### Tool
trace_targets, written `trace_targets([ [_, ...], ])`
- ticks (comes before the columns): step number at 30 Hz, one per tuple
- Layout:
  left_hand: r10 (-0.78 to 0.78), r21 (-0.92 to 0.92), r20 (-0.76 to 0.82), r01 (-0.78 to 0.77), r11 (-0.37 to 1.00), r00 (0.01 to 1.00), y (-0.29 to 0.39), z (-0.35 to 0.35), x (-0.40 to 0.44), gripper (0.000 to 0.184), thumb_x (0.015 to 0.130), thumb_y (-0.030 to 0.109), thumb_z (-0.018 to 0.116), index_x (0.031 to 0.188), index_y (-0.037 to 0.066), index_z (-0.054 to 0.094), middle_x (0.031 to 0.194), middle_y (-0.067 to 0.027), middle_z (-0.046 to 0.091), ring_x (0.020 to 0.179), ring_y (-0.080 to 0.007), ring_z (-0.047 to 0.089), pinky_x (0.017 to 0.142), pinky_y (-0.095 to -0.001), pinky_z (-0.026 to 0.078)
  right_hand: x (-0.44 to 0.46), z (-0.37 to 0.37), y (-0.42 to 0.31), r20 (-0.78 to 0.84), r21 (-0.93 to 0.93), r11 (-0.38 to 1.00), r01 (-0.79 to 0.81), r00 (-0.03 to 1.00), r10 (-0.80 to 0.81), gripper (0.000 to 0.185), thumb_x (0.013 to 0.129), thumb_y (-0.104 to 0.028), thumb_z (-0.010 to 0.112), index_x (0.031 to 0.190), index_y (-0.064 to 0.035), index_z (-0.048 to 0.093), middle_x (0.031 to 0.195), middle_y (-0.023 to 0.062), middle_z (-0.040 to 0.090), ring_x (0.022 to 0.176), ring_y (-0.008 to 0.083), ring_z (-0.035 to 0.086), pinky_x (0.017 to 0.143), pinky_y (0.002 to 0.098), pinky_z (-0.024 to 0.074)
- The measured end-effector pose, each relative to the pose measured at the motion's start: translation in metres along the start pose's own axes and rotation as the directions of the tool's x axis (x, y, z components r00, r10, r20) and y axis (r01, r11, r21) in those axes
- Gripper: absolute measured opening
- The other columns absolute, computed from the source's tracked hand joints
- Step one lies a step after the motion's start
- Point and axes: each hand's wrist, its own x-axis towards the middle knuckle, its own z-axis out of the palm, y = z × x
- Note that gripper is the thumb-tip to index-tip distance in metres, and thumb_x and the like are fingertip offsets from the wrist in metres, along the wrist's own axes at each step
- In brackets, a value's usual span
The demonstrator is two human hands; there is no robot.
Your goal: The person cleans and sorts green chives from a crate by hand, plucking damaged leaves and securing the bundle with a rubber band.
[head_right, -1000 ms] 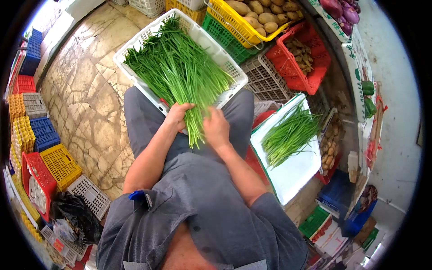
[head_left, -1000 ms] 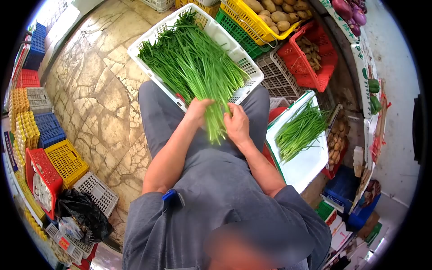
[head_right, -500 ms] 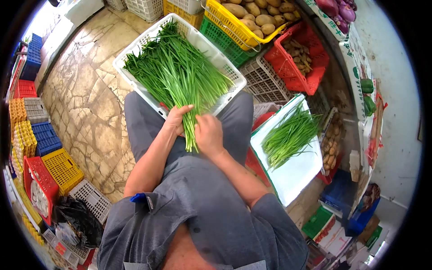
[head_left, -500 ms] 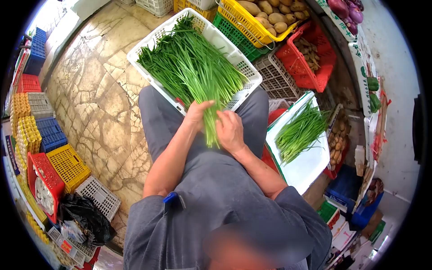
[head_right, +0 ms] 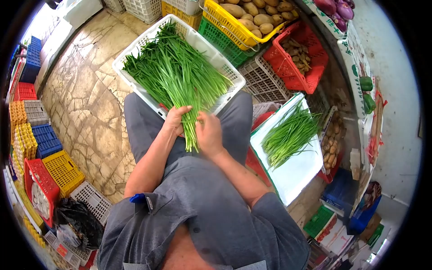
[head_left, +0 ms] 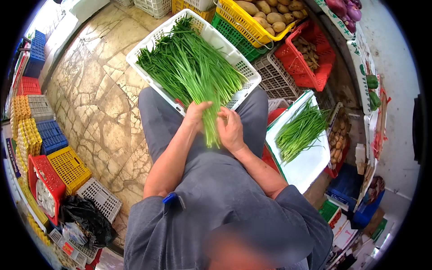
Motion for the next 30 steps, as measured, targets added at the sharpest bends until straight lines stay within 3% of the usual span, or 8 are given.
trace_targets([
  [12,-0.015,0.010,-0.020,0.015,1.000,1.000,0.008,0.004,-0.005,0.025,0.087,0.002,0.060,0.112,0.000,0.060,0.098,-0.0129,0.068,0.080,-0.0258,0.070,0.068,-0.0421,0.062,-0.004,0.000,0.013,0.059,0.246,0.966,-0.078,0.996,0.065,0.018,0.089,-0.007,0.064,0.106,0.0003,0.065,0.101,0.0173,0.066,0.094,0.0350,0.065,0.084,0.0390,0.0514],
  [15,-0.073,-0.034,-0.040,0.072,0.997,0.996,0.014,0.008,-0.010,0.025,0.087,0.005,0.062,0.112,-0.001,0.060,0.095,-0.0126,0.069,0.079,-0.0259,0.071,0.067,-0.0419,0.062,-0.006,0.006,0.024,0.067,0.376,0.865,-0.332,0.941,0.332,0.016,0.091,-0.008,0.064,0.104,0.0006,0.066,0.097,0.0131,0.069,0.090,0.0256,0.067,0.082,0.0345,0.0515],
  [16,-0.072,-0.035,-0.048,0.070,0.997,0.996,0.016,0.010,-0.012,0.026,0.087,0.005,0.062,0.112,-0.001,0.060,0.094,-0.0126,0.069,0.078,-0.0259,0.071,0.067,-0.0416,0.063,-0.003,0.003,0.024,0.093,0.565,0.739,-0.366,0.919,0.384,0.010,0.098,-0.004,0.060,0.105,0.0017,0.063,0.093,0.0025,0.068,0.082,0.0074,0.062,0.076,0.0224,0.0498],
  [21,-0.063,-0.050,-0.037,0.061,0.997,0.997,0.019,0.010,-0.016,0.027,0.086,0.007,0.063,0.112,-0.001,0.061,0.090,-0.0124,0.069,0.076,-0.0260,0.071,0.064,-0.0398,0.063,0.027,-0.045,0.043,-0.068,0.786,0.572,-0.235,0.887,0.457,0.011,0.101,-0.004,0.056,0.108,0.0016,0.062,0.088,0.0088,0.068,0.077,0.0148,0.064,0.076,0.0275,0.0530],
  [25,-0.082,-0.082,0.015,0.083,0.993,0.997,0.017,0.000,-0.012,0.029,0.086,0.008,0.064,0.113,-0.002,0.060,0.091,-0.0139,0.069,0.076,-0.0269,0.071,0.063,-0.0392,0.063,0.054,-0.111,0.075,-0.303,0.454,0.843,-0.288,0.840,0.450,0.024,0.099,-0.008,0.058,0.118,0.0057,0.060,0.095,0.0108,0.069,0.082,0.0163,0.065,0.078,0.0307,0.0544],
  [27,-0.095,-0.106,0.028,0.098,0.990,0.995,0.019,0.001,-0.013,0.030,0.086,0.009,0.064,0.114,-0.003,0.060,0.091,-0.0151,0.069,0.077,-0.0273,0.072,0.062,-0.0391,0.063,0.060,-0.115,0.118,-0.490,-0.097,0.962,-0.256,0.853,0.178,0.031,0.098,-0.009,0.060,0.125,0.0057,0.059,0.099,0.0095,0.069,0.080,0.0148,0.064,0.077,0.0273,0.0527],
  [29,-0.076,-0.107,0.011,0.077,0.991,0.997,0.021,0.007,-0.017,0.031,0.086,0.009,0.063,0.114,-0.003,0.060,0.092,-0.0158,0.069,0.078,-0.0277,0.072,0.064,-0.0397,0.063,0.061,-0.108,0.125,-0.446,-0.261,0.947,-0.185,0.894,0.052,0.037,0.096,-0.011,0.062,0.129,0.0054,0.057,0.108,0.0123,0.068,0.086,0.0171,0.064,0.080,0.0283,0.0522],
  [30,-0.067,-0.105,0.002,0.067,0.992,0.998,0.022,0.009,-0.018,0.031,0.086,0.009,0.063,0.114,-0.003,0.060,0.092,-0.0162,0.069,0.078,-0.0278,0.071,0.065,-0.0400,0.063,0.063,-0.096,0.108,-0.368,-0.138,0.981,-0.140,0.926,0.081,0.039,0.095,-0.013,0.063,0.130,0.0052,0.057,0.115,0.0156,0.067,0.092,0.0203,0.065,0.083,0.0309,0.0525],
])
